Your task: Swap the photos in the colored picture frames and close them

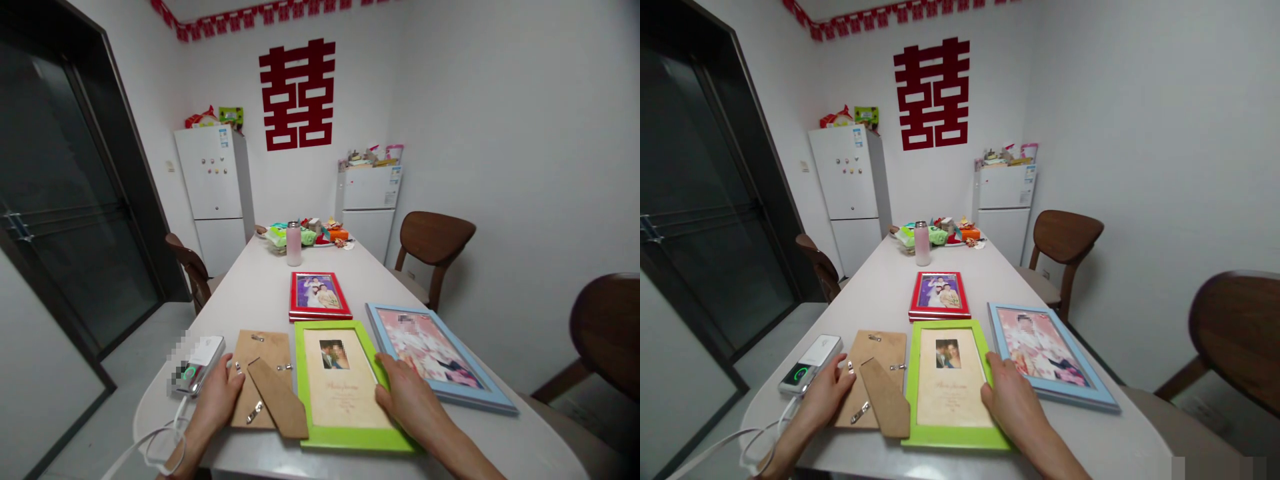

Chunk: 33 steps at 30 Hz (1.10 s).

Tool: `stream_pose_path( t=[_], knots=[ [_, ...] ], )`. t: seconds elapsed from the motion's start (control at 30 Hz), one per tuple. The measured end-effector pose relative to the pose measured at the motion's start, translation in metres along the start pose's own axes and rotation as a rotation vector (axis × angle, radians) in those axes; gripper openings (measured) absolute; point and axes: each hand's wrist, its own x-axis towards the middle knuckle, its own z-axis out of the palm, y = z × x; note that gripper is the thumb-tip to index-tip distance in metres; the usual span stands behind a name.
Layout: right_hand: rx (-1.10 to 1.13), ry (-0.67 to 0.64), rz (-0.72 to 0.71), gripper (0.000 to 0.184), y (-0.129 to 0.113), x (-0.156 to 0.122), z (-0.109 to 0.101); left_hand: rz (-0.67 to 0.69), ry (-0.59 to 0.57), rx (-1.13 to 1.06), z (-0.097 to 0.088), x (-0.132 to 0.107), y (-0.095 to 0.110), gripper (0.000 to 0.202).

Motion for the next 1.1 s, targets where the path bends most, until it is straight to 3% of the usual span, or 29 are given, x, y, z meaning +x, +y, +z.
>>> stream_pose_path(
  t=[0.1,0.23,0.33,0.43,0.53,0.63,0.77,0.83,0.93,1.1],
  knots=[
    [0.241,0.017,0.075,0.057,0.0,0.0,-0.007,0.091,0.08,0.141,-0.001,-0.002,0.003,0.047],
    [0.874,-0.198,0.285,0.068,-0.011,-0.005,-0.022,0.229,0.075,0.214,0.017,-0.016,0.023,0.048],
    [1.21,-0.283,0.343,0.072,-0.023,-0.009,-0.031,0.403,-0.068,0.18,0.049,-0.039,0.047,0.052],
    [1.301,-0.296,0.311,0.078,-0.033,-0.012,-0.037,0.591,-0.257,0.114,0.084,-0.063,0.072,0.066],
    [1.267,-0.283,0.277,0.079,-0.037,-0.012,-0.039,0.731,-0.309,0.136,0.105,-0.076,0.091,0.068],
    [1.133,-0.259,0.243,0.075,-0.032,-0.006,-0.035,0.837,-0.296,0.191,0.107,-0.075,0.1,0.051],
    [0.532,-0.067,0.116,0.064,-0.014,0.004,-0.016,0.881,-0.113,0.126,0.088,-0.069,0.097,0.05],
    [0.26,-0.002,0.052,0.056,-0.006,0.006,-0.006,0.74,-0.016,0.016,0.073,-0.067,0.091,0.051],
    [0.094,-0.007,-0.001,0.049,0.001,0.005,0.006,0.426,0.07,-0.135,0.048,-0.062,0.078,0.048],
    [-0.051,-0.017,-0.035,0.038,-0.001,0.002,0.01,0.147,0.062,-0.305,0.025,-0.05,0.044,0.047]
  ],
)
